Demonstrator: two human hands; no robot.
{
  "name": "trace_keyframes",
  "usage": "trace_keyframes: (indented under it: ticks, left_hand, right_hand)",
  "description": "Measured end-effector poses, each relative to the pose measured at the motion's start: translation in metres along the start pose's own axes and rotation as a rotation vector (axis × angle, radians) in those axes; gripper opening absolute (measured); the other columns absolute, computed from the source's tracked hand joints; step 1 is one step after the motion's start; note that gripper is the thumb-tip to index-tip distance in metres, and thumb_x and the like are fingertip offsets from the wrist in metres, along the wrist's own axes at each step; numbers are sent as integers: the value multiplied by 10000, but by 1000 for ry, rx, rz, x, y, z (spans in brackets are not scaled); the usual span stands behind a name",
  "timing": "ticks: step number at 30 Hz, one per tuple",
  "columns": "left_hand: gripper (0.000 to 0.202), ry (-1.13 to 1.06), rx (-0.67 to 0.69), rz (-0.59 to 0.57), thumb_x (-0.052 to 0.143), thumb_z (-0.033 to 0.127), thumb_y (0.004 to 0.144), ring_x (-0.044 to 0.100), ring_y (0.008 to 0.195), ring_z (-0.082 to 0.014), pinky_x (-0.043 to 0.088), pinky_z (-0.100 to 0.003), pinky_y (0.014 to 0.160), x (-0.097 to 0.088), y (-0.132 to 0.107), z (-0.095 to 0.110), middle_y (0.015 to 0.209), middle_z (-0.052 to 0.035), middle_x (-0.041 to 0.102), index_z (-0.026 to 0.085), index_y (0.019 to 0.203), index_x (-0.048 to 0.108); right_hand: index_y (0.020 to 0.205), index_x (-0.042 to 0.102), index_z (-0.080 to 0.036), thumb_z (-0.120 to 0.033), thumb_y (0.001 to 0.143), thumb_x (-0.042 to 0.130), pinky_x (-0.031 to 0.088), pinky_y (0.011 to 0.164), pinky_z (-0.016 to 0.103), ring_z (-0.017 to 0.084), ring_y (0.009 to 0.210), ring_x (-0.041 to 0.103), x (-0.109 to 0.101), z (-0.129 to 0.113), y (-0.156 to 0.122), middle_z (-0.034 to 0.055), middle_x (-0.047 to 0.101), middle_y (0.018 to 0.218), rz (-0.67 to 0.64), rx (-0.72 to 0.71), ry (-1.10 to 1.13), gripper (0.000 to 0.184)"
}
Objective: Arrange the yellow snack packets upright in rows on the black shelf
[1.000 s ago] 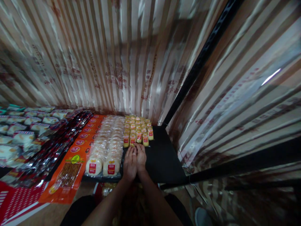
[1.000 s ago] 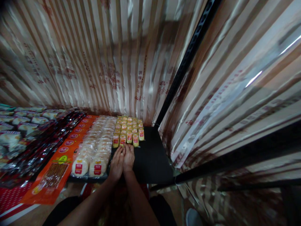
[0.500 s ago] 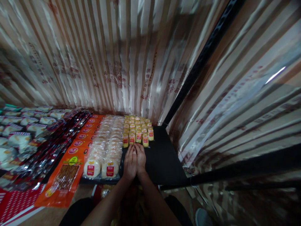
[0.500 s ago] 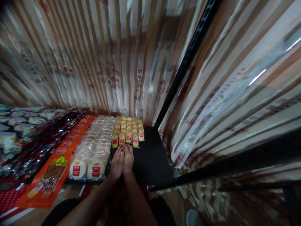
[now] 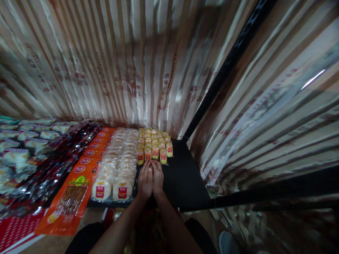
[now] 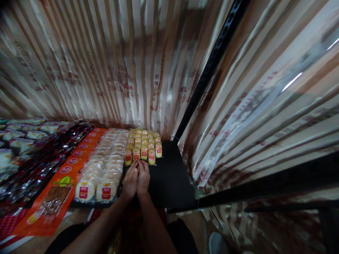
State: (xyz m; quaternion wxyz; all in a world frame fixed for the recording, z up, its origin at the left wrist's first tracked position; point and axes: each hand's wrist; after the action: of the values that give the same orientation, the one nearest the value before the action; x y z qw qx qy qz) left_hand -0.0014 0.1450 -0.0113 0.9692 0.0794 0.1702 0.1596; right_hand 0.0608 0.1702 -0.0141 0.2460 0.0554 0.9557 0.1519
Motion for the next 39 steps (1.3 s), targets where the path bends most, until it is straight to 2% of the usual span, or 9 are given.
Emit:
trace_keyframes:
  ticks: [10,13,16,21,26,30,33,36,39]
  left_hand:
    - [429,47,36,22,267,335,896,417,1237,-175,299,-395,1079,1,-1,-3,1294,-102,508,158,1183,533]
    - [426,73,56,40,287,346,890,437,1217,-191,326,-408,1060,-2,-3,3,1260,-113,534,145,1161,548]
    - [409,106,74,8,301,327,884,475,1174,-194,351,-401,1041,-8,-13,17,1224,-113,560,143,1148,553]
    - [383,140,94,-27,287,291,889,507,1117,-182,374,-373,1017,-24,-50,39,1178,-100,583,156,1127,554]
    - [376,139,141,-68,272,248,882,513,1092,-188,391,-364,990,-43,-110,40,1137,-119,589,138,1094,563]
    - [345,153,-10,-171,311,235,865,519,1078,-192,380,-372,993,-55,-156,20,1120,-115,592,145,1067,576]
    - [316,199,-293,-263,389,156,806,532,1077,-200,364,-358,996,-61,-179,-4,1120,-120,604,127,1050,588]
    - [342,276,-581,-306,421,60,740,542,1078,-203,358,-329,985,-65,-188,-28,1109,-133,617,116,1027,598]
    - [358,289,-643,-319,420,36,729,543,1088,-201,352,-304,981,-65,-185,-45,1123,-144,616,109,1030,599]
  right_hand:
    - [1101,609,-229,-121,777,401,453,863,259,149,945,543,3,3,1,58,545,1051,29,7,18,400]
    - [1058,629,-213,-106,754,396,451,864,286,164,945,540,-2,-3,3,66,561,1014,65,4,32,397]
    - [1034,636,-196,-102,743,381,442,876,299,169,960,536,-12,-14,-3,69,570,987,63,1,48,398]
    - [1049,622,-193,-125,748,367,436,889,301,162,988,536,-29,-30,-41,69,564,1055,32,21,72,401]
    - [996,642,-183,-157,764,348,437,899,307,167,983,548,-38,-31,-102,67,590,1028,-27,60,136,375]
    - [963,658,-179,-157,784,311,434,916,305,175,989,566,-35,-15,-155,70,628,1023,-163,129,143,392]
    - [992,655,-164,-106,732,361,408,951,341,203,1015,573,-27,6,-190,87,655,1039,-314,233,-6,396]
    - [962,662,-93,-77,708,394,432,905,379,250,969,603,-19,26,-213,156,669,1001,-440,333,-196,370]
    - [942,673,-112,-71,724,391,451,870,345,234,943,620,-13,40,-221,145,681,977,-475,306,-216,358]
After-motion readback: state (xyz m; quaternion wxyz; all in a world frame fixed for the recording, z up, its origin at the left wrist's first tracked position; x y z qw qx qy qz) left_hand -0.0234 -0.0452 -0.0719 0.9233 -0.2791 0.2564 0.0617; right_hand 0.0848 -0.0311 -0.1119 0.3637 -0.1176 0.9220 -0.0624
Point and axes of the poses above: each hand's wrist, its own y-axis towards the middle knuckle, its own x-axis out of the palm, z = x × y
